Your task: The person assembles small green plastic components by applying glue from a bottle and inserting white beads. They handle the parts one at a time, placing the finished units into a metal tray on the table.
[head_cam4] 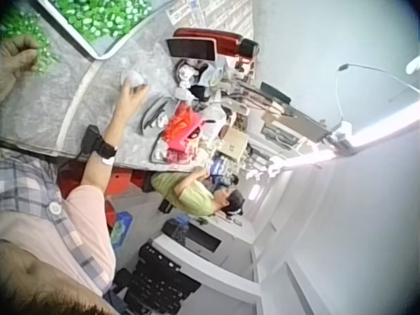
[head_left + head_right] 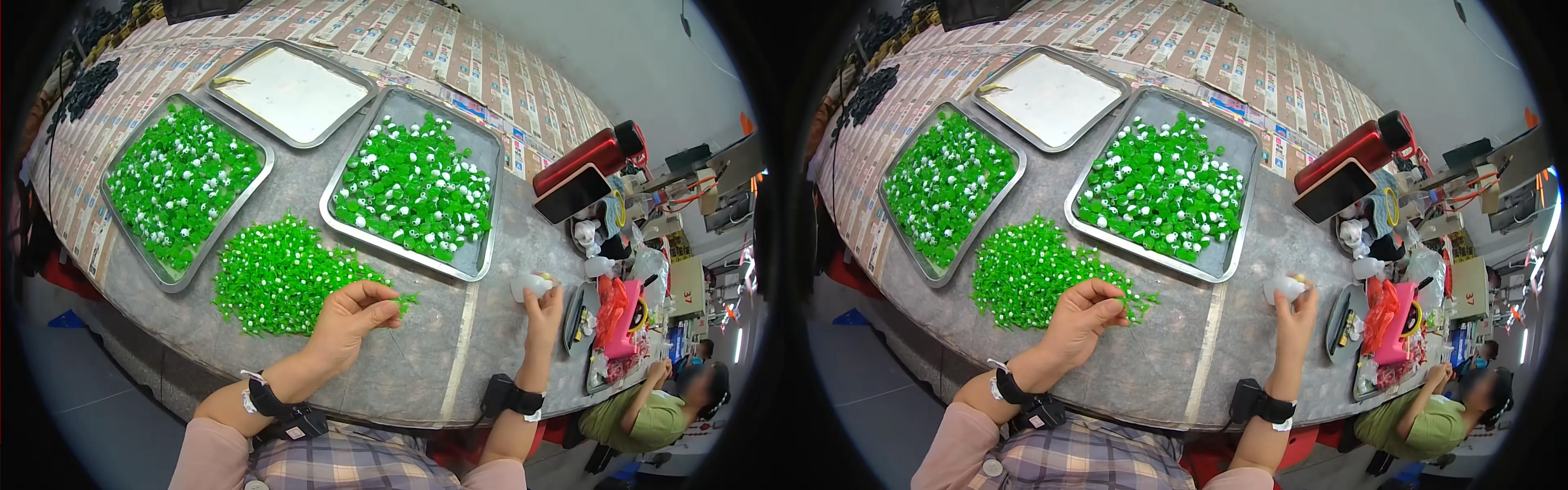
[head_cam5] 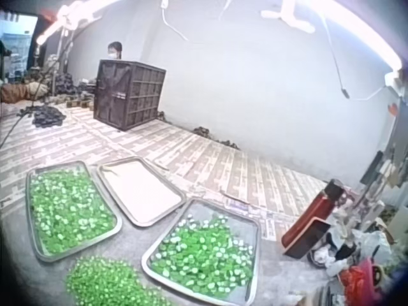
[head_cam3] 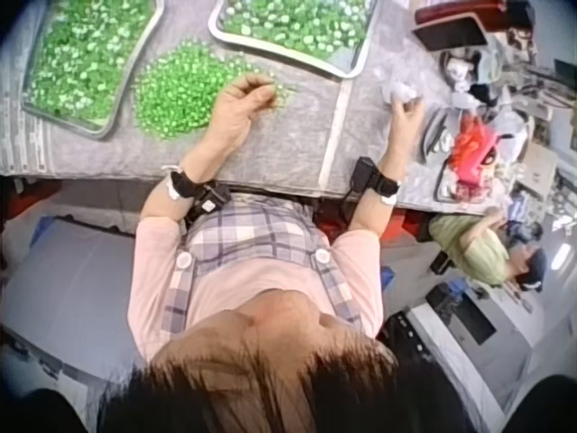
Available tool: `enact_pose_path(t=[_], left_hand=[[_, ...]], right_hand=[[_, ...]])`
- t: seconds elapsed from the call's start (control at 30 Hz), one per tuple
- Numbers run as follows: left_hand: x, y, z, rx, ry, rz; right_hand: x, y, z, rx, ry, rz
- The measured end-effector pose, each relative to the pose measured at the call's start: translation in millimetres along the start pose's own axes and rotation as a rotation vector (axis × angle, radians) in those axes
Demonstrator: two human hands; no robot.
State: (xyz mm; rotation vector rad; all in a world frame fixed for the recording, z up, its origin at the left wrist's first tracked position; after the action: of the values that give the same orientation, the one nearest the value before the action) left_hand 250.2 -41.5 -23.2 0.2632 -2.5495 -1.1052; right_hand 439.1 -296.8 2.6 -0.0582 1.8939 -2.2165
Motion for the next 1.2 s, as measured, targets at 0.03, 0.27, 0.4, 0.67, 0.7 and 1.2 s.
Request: enact_pose_path(t=[0.03,0.27,0.4,0.67,0.7,1.2], left_hand=[[0.6,0.4,1.4,-0.007,0.002,0.000],[2.1,-1.0,4.9,-0.013,0.004,0.009],[-0.8,1.6,4.8,-0.010,0.009,0.002],[0.3,0.8,5.6,0.014,0.009,0.013],[0.0,0.9,6.1,0.021,0.009,0.013],[0.3,-8.3,-7.1,0.038,-0.078,0.089]], right_hand=[[2.9,-32.7,2.6,0.235,0.131,0.205],[21.0,-127.8,-128.6,0.369,-0.304,0.369],[24.3,-107.5,-200.9,0.548,-0.542,0.525],[20.5,-87.1,-212.7,0.524,-0.566,0.437],[19.2,-90.9,-201.7,0.387,-0.577,0.303],[80.3,-48.6,-182.7,-0.443,-0.631,-0.291]])
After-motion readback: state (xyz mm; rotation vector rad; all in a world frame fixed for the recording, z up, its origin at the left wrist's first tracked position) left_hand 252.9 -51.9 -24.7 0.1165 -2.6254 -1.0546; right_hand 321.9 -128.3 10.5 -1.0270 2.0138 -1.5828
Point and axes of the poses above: each hand's wrist, its own x-axis away from the middle knuckle, its own z-axis out of the back of the hand, y = z × x, the point moved 10 cm from there along -x, towards the middle knuckle, and after that the axes turned 8 degrees about -x, right-handed, at the moved point
